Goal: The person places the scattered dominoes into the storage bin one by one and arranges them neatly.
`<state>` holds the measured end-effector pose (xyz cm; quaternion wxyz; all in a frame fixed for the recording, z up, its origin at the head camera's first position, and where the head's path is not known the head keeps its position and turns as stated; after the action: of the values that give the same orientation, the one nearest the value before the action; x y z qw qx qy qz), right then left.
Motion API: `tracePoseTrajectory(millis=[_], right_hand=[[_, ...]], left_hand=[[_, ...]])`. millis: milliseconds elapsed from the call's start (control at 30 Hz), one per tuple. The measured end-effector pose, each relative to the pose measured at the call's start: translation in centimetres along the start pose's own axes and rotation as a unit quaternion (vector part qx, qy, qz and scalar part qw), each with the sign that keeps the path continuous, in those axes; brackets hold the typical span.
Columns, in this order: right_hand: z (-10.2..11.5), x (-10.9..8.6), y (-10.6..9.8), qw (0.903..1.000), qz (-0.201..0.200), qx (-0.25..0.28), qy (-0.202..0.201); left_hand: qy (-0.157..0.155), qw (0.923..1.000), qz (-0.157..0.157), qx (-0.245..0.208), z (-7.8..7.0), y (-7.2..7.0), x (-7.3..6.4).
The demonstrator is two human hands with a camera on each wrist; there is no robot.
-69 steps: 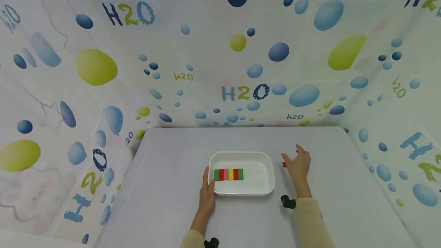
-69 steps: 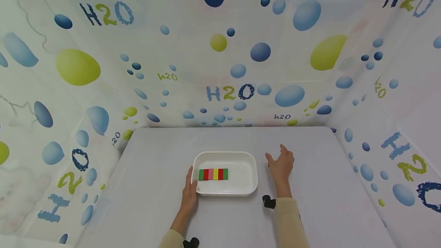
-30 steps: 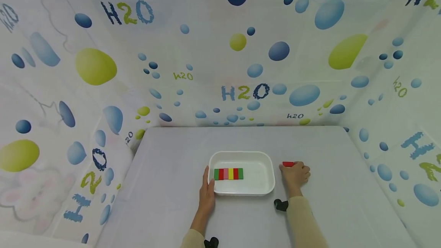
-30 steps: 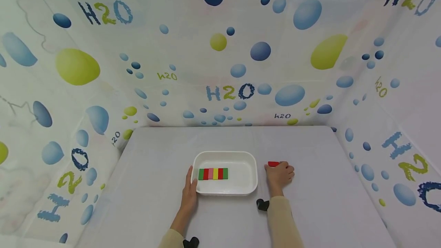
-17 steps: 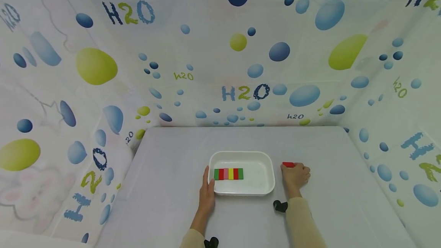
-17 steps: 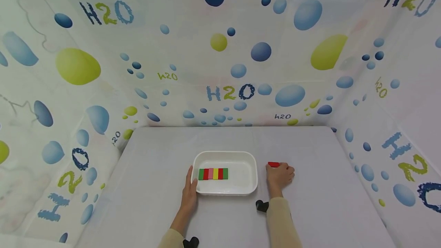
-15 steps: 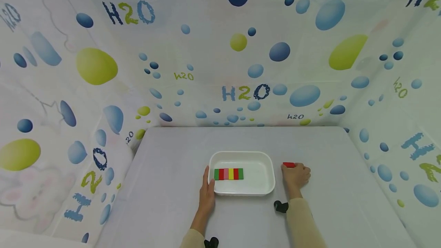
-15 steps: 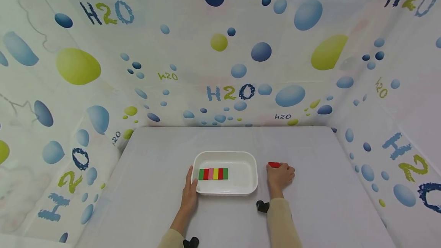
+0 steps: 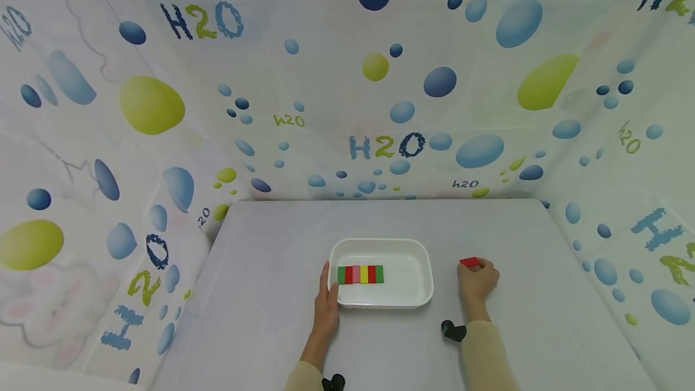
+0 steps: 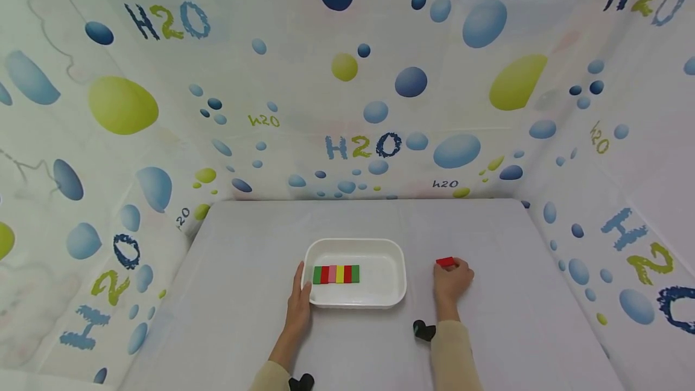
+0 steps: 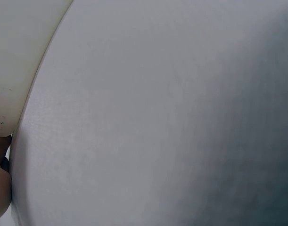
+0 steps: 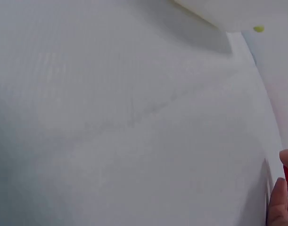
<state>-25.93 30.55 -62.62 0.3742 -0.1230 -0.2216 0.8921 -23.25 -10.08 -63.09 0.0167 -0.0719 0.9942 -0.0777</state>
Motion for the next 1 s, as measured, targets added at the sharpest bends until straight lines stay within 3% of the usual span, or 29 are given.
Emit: tracePoseTrajectory(millis=[233,433,700,1000], right_hand=[[0.2,-0.7,-0.9,0.9998,0.017,-0.001,0.002],[1.7,-0.9,-1.4,0.9989,0.032,0.026,-0.022],[5.9,-0.9,-1.8,0.9934,0.053,0.059,-0.083],[10.5,-2.6,-1.9,0.9846,0.085,0.051,-0.144]], left_hand=[[-0.004,1.0,0.002,-0.004,0.2,0.0,0.0],[0.0,1.0,0.003,-0.008,0.2,0.0,0.1],[0.0,1.0,0.002,-0.006,0.2,-0.1,0.1],[0.0,1.0,-0.001,0.002,0.1,-0.1,0.0]])
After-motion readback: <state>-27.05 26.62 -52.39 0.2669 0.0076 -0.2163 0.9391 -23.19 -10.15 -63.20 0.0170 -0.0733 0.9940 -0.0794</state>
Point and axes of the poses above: each hand's wrist, its own x-axis towards the middle knuckle, its own y-axis out of the palm, z = x × y, the point moved 9 cm from there along x, towards the middle knuckle, and after that the axes turned 5 degrees about -x, right-handed, at the moved point
